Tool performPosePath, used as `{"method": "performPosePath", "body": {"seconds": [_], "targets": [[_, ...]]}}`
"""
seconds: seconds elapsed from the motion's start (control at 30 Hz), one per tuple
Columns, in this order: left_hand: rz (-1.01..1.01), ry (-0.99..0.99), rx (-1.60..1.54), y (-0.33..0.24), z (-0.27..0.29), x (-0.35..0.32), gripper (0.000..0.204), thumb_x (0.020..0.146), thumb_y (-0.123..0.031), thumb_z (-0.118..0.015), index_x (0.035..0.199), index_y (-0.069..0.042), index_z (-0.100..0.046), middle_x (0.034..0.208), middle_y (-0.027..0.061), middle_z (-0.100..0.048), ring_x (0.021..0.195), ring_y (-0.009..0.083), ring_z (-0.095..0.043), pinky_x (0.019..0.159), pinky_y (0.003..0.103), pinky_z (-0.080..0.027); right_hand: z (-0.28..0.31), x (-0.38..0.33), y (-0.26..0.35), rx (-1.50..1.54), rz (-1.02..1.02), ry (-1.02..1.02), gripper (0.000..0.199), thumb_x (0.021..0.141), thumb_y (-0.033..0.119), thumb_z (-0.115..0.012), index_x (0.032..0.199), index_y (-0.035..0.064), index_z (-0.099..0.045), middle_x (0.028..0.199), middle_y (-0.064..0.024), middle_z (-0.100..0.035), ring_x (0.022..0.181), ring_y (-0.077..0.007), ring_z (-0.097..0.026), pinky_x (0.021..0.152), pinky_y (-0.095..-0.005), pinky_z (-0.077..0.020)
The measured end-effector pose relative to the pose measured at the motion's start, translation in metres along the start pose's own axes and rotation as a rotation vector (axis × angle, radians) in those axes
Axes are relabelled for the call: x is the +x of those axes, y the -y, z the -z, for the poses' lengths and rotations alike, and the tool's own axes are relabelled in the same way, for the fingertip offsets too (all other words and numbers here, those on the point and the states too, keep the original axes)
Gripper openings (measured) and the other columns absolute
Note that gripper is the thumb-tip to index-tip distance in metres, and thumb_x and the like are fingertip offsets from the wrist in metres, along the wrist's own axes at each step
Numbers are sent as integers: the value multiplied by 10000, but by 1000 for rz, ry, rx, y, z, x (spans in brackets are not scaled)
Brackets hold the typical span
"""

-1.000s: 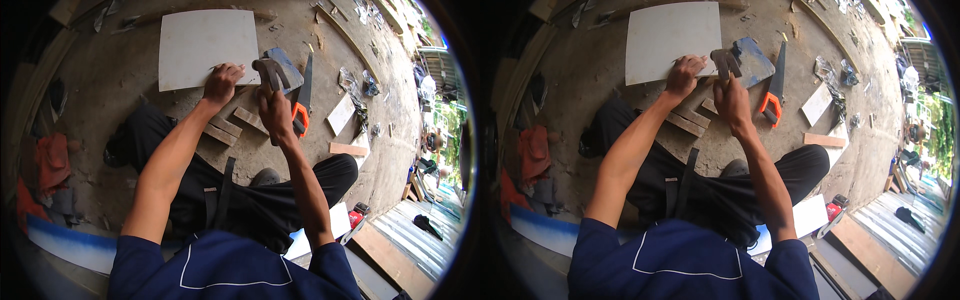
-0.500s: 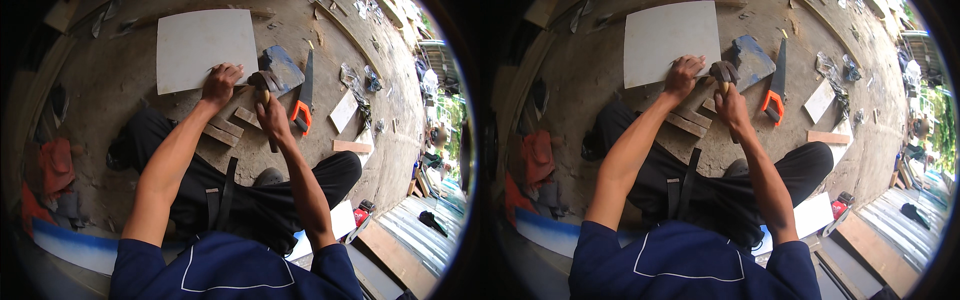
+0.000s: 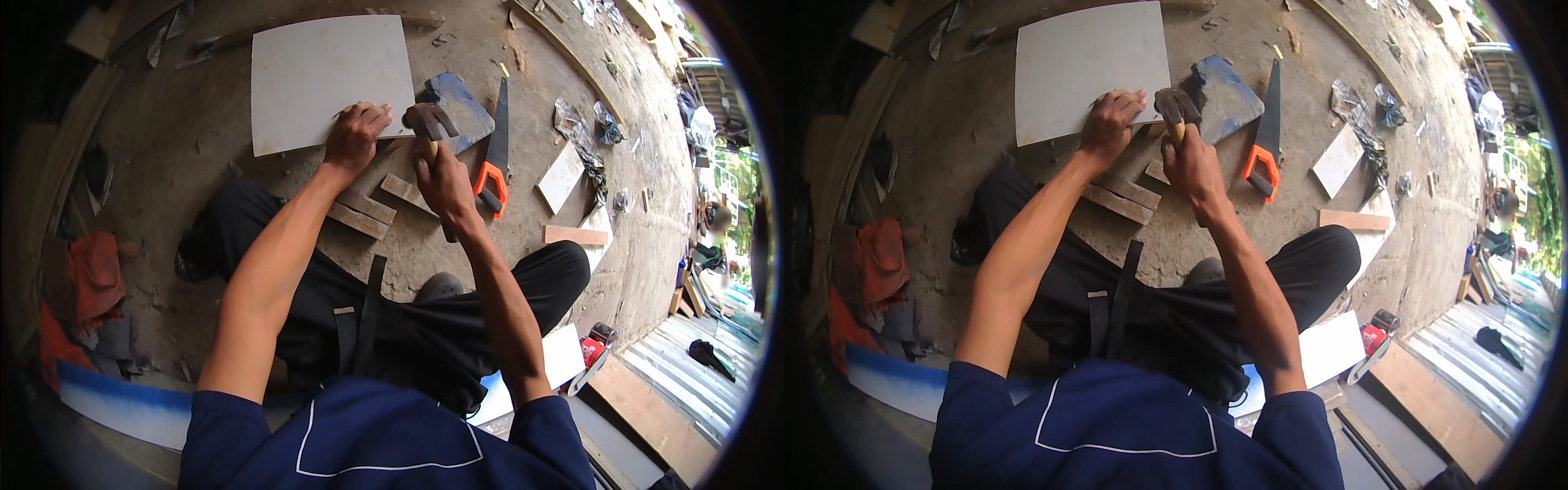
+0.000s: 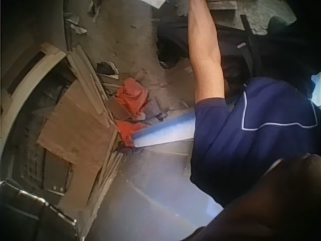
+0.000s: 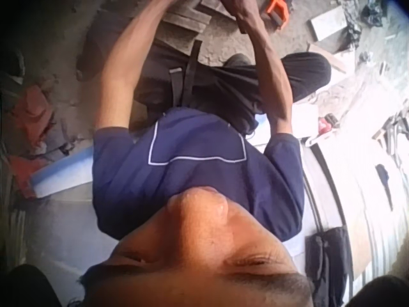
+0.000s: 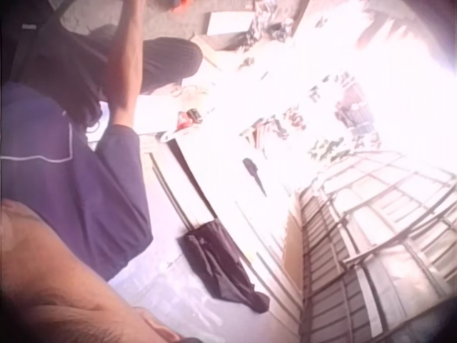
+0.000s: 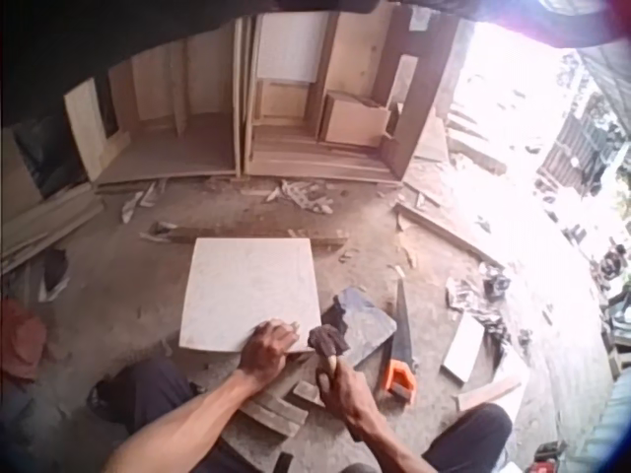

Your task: The person sits on the floor and uses a hammer to drive nails into a white rectangular board that is resting on small wooden blocks. The person repeatedly positions the board, hammers nails, and adjusts the board's position throughout the clip.

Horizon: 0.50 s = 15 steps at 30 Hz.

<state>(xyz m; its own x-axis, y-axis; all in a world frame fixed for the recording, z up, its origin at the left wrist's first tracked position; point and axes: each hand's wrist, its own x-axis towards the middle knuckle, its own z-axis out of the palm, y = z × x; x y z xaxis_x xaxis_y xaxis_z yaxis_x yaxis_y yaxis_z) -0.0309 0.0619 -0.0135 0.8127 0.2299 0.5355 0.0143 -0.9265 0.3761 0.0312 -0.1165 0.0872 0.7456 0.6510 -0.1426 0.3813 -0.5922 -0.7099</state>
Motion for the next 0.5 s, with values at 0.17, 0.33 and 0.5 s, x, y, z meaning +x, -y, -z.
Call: {"method": "performPosePath", "body": {"seconds": [0.17, 0.33, 0.5], "targets": [[-1, -7, -25, -3, -2, 1, 400, 694, 81, -609, 1050, -96, -651, 1169, -8, -644, 1135, 220, -550, 989, 372, -427, -11, 3, -21, -18, 20, 4, 250, 902, 194, -588, 992, -10, -474, 773, -318, -610, 784, -511, -601, 673, -524, -465], [10, 4, -11, 0, 0, 3, 414, 689, 88, -604, 1057, -95, -656, 1160, -2, -651, 1136, 223, -552, 986, 370, -430, -7, 6, -7, 19, 16, -30, 259, 902, 194, -585, 1001, -9, -458, 777, -321, -611, 787, -518, -598, 679, -538, -464], [16, 11, -24, 0, 0, 1, 428, 678, 93, -611, 1059, -94, -660, 1169, 3, -649, 1138, 228, -551, 993, 372, -431, -10, 6, -20, -55, 37, 19, 255, 898, 193, -587, 1008, 1, -459, 778, -322, -614, 773, -521, -596, 676, -546, -462]]}}
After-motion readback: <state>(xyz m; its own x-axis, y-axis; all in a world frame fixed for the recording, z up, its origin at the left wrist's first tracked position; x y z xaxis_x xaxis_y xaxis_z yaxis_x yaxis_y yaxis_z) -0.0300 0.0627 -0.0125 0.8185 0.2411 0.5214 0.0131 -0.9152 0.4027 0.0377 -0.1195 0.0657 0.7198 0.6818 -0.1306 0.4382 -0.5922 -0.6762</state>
